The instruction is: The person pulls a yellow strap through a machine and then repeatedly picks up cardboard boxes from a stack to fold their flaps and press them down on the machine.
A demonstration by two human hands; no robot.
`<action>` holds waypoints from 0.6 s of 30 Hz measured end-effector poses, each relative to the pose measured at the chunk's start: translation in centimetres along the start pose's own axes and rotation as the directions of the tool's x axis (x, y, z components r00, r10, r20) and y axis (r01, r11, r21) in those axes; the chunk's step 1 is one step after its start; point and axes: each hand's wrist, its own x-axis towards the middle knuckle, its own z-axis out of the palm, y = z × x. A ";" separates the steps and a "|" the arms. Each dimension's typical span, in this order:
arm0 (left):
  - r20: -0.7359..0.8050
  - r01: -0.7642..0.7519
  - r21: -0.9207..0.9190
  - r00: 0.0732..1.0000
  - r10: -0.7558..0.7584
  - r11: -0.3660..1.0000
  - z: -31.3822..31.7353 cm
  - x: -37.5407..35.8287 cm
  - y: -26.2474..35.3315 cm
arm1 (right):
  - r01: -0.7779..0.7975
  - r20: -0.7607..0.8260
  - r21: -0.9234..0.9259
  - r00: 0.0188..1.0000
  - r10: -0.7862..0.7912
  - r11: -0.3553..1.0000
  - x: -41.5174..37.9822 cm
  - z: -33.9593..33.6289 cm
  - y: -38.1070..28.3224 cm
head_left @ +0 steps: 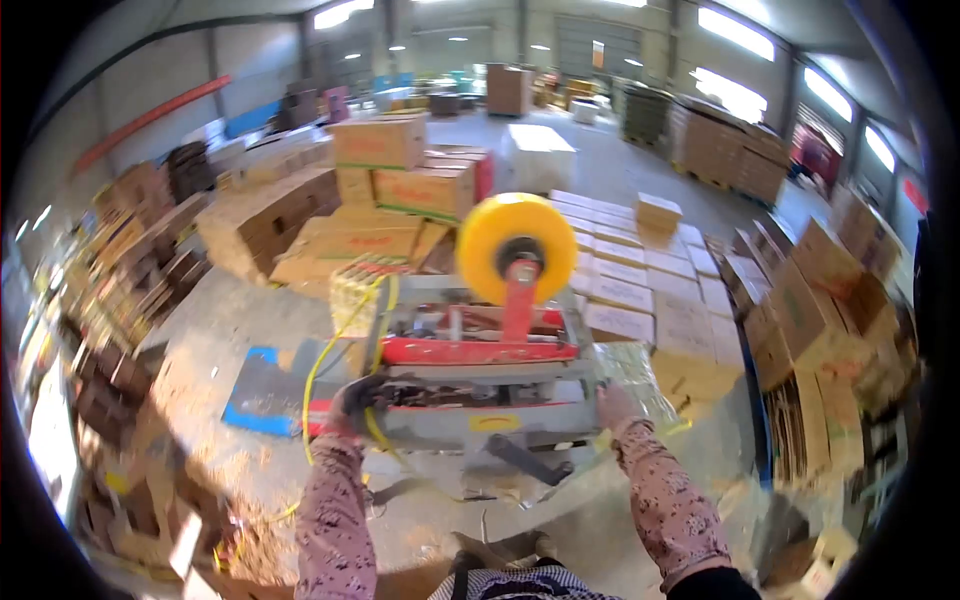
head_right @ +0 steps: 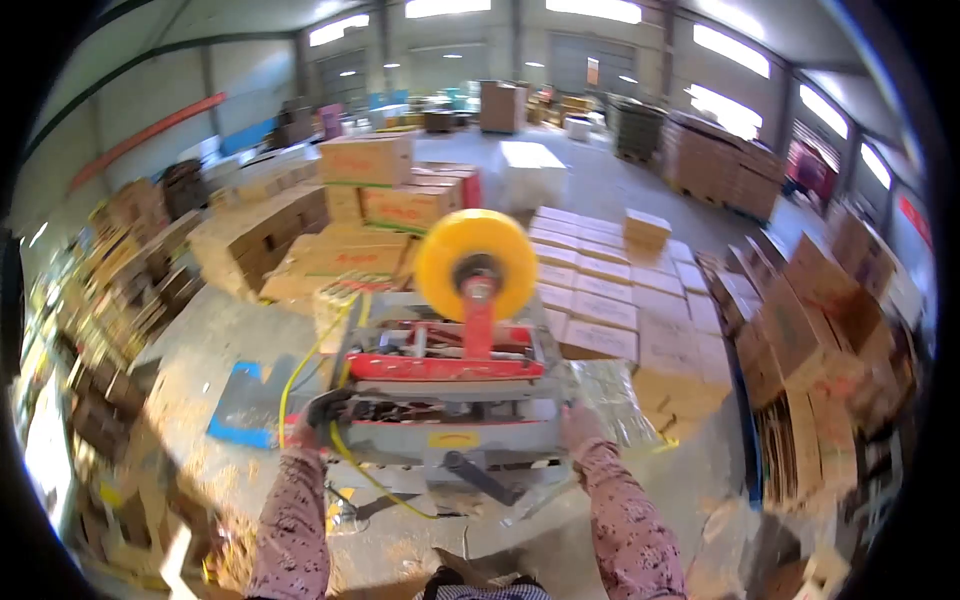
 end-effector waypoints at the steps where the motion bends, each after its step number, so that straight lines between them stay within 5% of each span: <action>1: 0.013 0.008 -0.003 1.000 -0.008 1.000 0.8 -1.1 -0.1 | 0.040 -0.010 0.002 0.999 -0.039 0.999 -0.3 -0.4 0.7; 3: -0.017 -0.047 -0.127 0.999 0.045 0.991 -1.9 -1.5 -3.6 | 0.187 -0.023 -0.055 0.982 -0.188 0.981 0.4 -0.2 3.2; 4: 0.071 -0.083 -0.093 0.993 0.090 0.992 3.6 -6.1 -2.1 | 0.156 0.001 0.024 0.988 -0.156 0.987 1.0 0.5 5.5; 5: 0.020 -0.006 -0.056 1.000 0.007 0.998 7.2 -10.4 0.1 | 0.124 0.123 0.319 0.978 -0.170 0.940 1.8 0.8 8.1; 6: 0.014 0.011 -0.055 1.000 -0.010 0.998 4.7 -9.1 -2.7 | 0.316 0.036 0.075 0.947 -0.319 0.946 1.3 -0.2 7.9; 7: 0.048 0.033 -0.252 0.999 -0.021 0.967 4.5 -10.0 -3.6 | 0.330 0.077 0.208 0.933 -0.351 0.921 2.2 0.1 9.8; 10: -0.014 -0.002 -0.314 1.000 -0.002 0.950 3.7 -9.9 -9.1 | 0.155 0.147 0.123 0.974 -0.172 0.980 1.9 -1.6 12.1; 11: 0.015 -0.217 -0.108 0.975 0.220 0.970 3.5 -9.9 -10.9 | 0.152 0.186 0.151 0.966 -0.179 0.977 2.2 -2.4 11.1; 12: -0.078 -0.091 -0.188 0.994 0.078 0.978 4.5 -10.9 -11.7 | 0.180 0.196 0.168 0.957 -0.212 0.969 2.6 -2.5 12.1; 18: -0.298 -0.223 -0.103 0.937 0.184 0.969 12.4 -21.0 -18.0 | 0.332 0.252 0.253 0.884 -0.394 0.908 5.4 -3.9 19.6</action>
